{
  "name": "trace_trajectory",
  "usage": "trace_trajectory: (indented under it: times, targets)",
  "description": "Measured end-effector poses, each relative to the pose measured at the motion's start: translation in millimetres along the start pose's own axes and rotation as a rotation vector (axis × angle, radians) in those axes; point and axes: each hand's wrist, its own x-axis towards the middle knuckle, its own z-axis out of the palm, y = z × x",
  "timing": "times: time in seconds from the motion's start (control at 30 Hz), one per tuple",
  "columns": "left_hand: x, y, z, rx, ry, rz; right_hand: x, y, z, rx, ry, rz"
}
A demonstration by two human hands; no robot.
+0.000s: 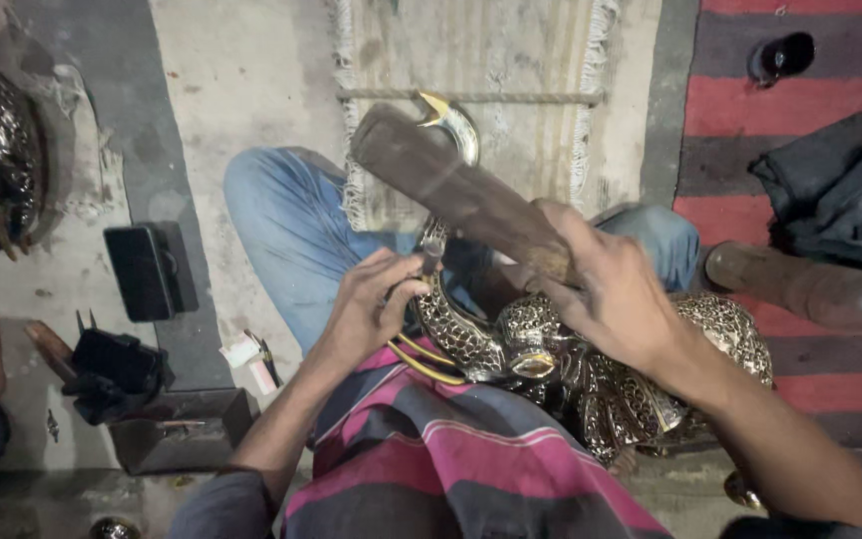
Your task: The person sits cross-legged on the floor holding a chisel against an ornate brass peacock sculpture and repeatedly strikes the chisel with a wooden mallet, repositioning the chisel along the sculpted surface to work the metal detail.
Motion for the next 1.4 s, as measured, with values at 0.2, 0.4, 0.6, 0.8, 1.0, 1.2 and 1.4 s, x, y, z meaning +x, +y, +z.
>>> trace_trajectory:
  times: [0.2,0.4,0.6,0.8,1.0,1.2,1.4]
  targets:
    - [-1,-2,0,0.024,0.009,0.019,1,-9,-4,-0.232,-0.12,0.086]
    - [-2,2,-1,-0.013,0.012,-0.045,-3,-19,-15,-0.141,-0.035,0.06]
    - [-3,-3,-1,-0.027,-0.014,0.017,-6,-17,-10,-0.267,-0.076,0.27]
    - [-5,-4,0,-0.006,-0.009,0.028,-10,-25,-6,-0.257,0.042,0.125]
    - [1,8,-5,0.028,-0.016,-0.174,-43,-43,-15,-0.296,0.003,0.197]
    - [20,21,-17,0.05,-0.212,0.054,-98,-51,48,0.297,0.365,0.598]
    - [55,14,-27,0.078,-0.54,0.245,-110,-45,95,0.472,0.425,0.604]
